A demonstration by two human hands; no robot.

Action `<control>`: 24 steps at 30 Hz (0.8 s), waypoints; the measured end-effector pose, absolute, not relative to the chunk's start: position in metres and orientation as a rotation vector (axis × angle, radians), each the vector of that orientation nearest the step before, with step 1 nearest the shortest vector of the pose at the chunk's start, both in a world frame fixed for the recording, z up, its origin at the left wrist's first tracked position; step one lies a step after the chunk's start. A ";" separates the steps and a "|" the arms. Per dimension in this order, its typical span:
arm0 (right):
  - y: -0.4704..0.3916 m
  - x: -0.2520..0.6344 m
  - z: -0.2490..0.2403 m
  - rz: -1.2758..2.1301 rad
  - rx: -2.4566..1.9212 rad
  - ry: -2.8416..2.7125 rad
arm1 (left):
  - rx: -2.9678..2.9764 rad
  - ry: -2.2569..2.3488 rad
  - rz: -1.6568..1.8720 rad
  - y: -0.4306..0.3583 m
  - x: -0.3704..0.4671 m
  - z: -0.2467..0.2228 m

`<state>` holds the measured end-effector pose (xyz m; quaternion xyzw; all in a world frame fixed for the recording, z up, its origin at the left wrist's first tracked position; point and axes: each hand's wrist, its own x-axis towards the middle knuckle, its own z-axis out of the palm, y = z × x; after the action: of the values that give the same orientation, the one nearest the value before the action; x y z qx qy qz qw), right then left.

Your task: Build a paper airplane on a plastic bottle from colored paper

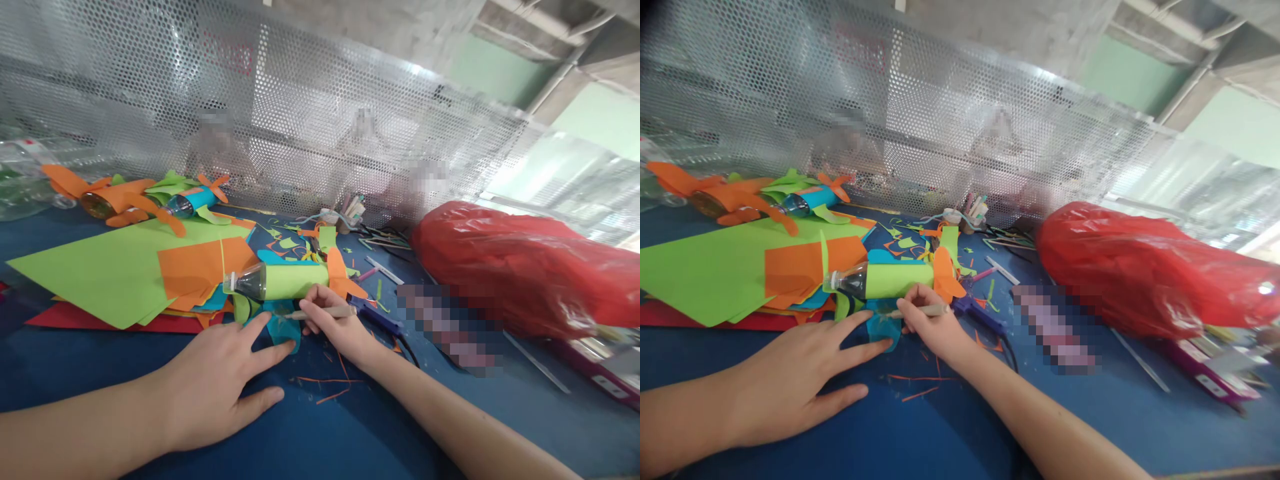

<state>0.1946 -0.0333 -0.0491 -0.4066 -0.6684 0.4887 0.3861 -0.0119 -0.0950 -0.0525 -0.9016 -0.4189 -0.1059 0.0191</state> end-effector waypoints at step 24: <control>-0.032 0.195 -0.054 1.170 -1.062 -1.817 | -2.803 -1.311 -0.189 -0.096 -0.010 -0.046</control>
<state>0.1946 -0.0316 -0.0537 -0.4117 -0.7044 0.4535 0.3587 -0.0095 -0.0958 -0.0463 -0.9039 -0.4229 -0.0609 0.0208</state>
